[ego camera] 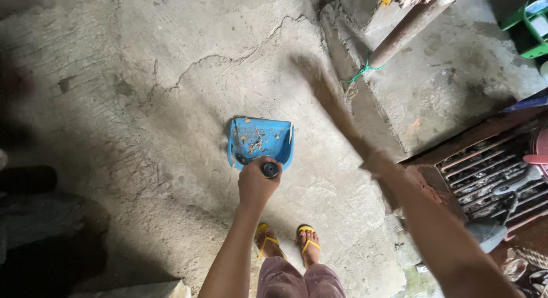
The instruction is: The person sweeps a concrete floor with a traditional straw broom and collects debris into a blue dustpan. They move a green basket aside, sweep multiple areas, and repeatedly transfer swept material into the dustpan.
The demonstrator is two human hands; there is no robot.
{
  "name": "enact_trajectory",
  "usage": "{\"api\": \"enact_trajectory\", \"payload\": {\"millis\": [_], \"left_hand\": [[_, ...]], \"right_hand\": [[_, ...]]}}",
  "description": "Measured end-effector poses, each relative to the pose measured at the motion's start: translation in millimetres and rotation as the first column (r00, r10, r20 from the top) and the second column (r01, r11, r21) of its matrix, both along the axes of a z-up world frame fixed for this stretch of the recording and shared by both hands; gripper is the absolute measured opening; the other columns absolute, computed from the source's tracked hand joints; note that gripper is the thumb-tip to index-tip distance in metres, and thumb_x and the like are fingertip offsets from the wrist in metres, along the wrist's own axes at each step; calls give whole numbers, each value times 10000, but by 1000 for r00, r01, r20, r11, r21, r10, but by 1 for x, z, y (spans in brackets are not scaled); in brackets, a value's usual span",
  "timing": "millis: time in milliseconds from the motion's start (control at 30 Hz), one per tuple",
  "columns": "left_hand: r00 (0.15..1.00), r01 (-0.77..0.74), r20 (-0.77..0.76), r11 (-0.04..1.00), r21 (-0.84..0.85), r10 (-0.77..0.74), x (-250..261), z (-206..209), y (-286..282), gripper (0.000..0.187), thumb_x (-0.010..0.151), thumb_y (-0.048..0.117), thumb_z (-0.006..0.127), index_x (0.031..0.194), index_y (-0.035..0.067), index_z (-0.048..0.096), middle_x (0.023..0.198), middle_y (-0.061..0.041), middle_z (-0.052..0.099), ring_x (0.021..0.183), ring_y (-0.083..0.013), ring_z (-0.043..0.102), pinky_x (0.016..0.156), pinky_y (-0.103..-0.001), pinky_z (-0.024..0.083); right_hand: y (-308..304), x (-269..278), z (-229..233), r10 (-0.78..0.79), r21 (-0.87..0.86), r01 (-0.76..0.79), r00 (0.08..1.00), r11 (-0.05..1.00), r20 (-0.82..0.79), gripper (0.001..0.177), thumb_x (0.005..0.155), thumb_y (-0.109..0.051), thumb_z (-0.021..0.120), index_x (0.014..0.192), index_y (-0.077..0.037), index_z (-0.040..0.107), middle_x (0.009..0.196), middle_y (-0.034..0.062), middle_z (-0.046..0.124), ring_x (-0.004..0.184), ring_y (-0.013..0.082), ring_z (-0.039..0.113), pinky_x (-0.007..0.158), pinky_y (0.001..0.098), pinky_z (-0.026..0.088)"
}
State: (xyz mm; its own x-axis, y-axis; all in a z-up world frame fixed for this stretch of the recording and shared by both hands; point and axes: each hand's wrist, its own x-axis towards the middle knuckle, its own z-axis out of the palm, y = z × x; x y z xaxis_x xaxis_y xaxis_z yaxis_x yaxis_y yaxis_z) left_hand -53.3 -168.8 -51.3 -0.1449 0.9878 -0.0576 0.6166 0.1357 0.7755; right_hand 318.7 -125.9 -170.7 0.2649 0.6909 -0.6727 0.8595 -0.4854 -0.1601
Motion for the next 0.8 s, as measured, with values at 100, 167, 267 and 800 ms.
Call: {"api": "enact_trajectory", "payload": {"millis": [100, 167, 267, 800], "left_hand": [[999, -13, 36, 1000, -4, 13, 0, -4, -6, 174, 771, 248, 836, 824, 118, 732, 843, -85, 768, 795, -323, 738, 717, -419, 584], [998, -9, 57, 1000, 7, 8, -1, -7, -10, 169, 764, 223, 841, 831, 111, 734, 850, -86, 769, 801, -318, 741, 727, -413, 587], [996, -21, 86, 998, 59, 16, -3, -13, -13, 161, 751, 183, 847, 834, 100, 737, 856, -95, 772, 823, -311, 749, 751, -403, 592], [965, -10, 260, 985, 171, -35, -15, -25, -54, 175, 818, 34, 765, 992, 16, 758, 963, -131, 796, 901, -198, 773, 826, -319, 596]], "right_hand": [[-48, -27, -7, 150, -293, -177, 982, 939, -112, 776, 945, -232, 665, 1581, -252, 221, 1262, 160, 570, 601, 118, 583, 497, 234, 569], [-64, -1, 30, 196, -314, -233, 970, 920, -146, 897, 962, -53, 622, 1637, -405, 148, 1440, 172, 548, 628, 141, 591, 531, 253, 570], [-54, 53, 85, 553, -169, -546, 833, 821, -5, 719, 1031, -130, 500, 1614, -387, 168, 1652, 96, 333, 635, 117, 671, 514, 235, 583], [-110, 62, 29, -22, -100, 18, 999, 995, -32, 1043, 878, -228, 772, 1664, -433, 117, 1102, 278, 709, 564, 166, 654, 457, 264, 580]]}}
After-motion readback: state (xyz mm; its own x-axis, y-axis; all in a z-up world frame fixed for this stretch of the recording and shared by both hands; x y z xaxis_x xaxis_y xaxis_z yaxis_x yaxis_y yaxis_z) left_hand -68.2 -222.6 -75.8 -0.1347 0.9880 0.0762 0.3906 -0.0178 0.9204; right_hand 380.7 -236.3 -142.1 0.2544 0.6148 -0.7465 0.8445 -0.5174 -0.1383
